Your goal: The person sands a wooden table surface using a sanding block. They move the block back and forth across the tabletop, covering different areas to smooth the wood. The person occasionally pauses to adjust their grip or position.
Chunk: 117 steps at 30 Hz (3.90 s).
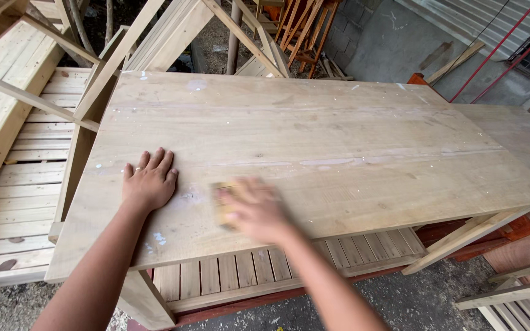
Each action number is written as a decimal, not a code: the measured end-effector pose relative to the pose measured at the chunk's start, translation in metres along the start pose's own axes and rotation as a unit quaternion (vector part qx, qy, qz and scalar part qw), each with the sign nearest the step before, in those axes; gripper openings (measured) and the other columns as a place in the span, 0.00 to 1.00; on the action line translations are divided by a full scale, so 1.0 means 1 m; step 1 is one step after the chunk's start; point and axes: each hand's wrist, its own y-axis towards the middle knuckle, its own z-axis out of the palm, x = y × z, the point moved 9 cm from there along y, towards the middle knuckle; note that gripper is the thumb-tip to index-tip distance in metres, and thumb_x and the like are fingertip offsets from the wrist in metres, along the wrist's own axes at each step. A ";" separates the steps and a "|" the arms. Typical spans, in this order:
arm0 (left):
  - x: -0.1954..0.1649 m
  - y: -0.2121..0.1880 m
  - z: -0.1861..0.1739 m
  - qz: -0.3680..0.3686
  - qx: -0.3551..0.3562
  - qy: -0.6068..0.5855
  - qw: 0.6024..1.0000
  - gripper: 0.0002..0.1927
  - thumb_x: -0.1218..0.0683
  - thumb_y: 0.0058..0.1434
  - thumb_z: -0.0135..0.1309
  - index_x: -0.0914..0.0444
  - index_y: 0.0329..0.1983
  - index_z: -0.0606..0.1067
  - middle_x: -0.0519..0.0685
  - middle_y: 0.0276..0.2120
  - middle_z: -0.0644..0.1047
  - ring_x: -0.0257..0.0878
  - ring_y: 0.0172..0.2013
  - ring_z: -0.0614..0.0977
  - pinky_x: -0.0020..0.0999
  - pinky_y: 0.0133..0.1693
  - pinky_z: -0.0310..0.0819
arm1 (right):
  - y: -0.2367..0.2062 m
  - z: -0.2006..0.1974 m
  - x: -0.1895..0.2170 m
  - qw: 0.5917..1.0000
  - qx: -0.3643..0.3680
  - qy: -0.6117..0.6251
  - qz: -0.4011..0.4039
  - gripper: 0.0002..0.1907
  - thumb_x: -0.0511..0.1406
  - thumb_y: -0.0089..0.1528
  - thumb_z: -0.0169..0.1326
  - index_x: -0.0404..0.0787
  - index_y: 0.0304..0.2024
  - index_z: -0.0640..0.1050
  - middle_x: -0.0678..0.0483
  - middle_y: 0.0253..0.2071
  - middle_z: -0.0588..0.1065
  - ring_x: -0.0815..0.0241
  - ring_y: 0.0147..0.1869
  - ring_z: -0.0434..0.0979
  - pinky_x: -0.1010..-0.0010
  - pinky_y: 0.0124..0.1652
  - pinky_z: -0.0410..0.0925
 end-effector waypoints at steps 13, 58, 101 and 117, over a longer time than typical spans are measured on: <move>0.095 -0.015 -0.028 -0.121 -0.009 -0.028 0.992 0.39 0.30 0.65 0.34 0.48 0.76 0.54 0.48 0.77 0.47 0.48 0.75 0.44 0.61 0.68 0.34 | 0.063 -0.004 -0.227 0.954 -0.127 0.049 0.268 0.44 0.62 0.62 0.44 0.56 0.76 0.53 0.55 0.79 0.45 0.49 0.83 0.36 0.52 0.75 0.29; 0.131 -0.039 -0.068 -0.078 -0.149 -0.268 0.949 0.29 0.40 0.72 0.32 0.54 0.72 0.65 0.49 0.76 0.54 0.48 0.76 0.49 0.46 0.71 0.40 | 0.161 -0.007 0.060 0.991 -0.011 0.118 0.067 0.37 0.55 0.66 0.41 0.61 0.77 0.51 0.65 0.79 0.49 0.56 0.83 0.45 0.50 0.75 0.38; -0.193 0.018 -0.004 0.094 0.033 -0.204 0.974 0.29 0.39 0.71 0.31 0.46 0.74 0.61 0.43 0.76 0.55 0.46 0.77 0.49 0.61 0.72 0.33 | -0.030 -0.009 -0.119 0.980 -0.160 0.004 0.118 0.34 0.48 0.66 0.46 0.49 0.73 0.60 0.46 0.76 0.53 0.41 0.80 0.43 0.41 0.70 0.41; -0.178 0.021 -0.028 0.086 -0.036 -0.107 0.990 0.28 0.43 0.66 0.45 0.54 0.69 0.67 0.48 0.74 0.58 0.47 0.74 0.55 0.52 0.71 0.45 | -0.134 -0.056 -0.357 0.849 -0.085 0.084 0.515 0.36 0.57 0.68 0.28 0.69 0.78 0.43 0.66 0.82 0.33 0.48 0.84 0.26 0.33 0.71 0.25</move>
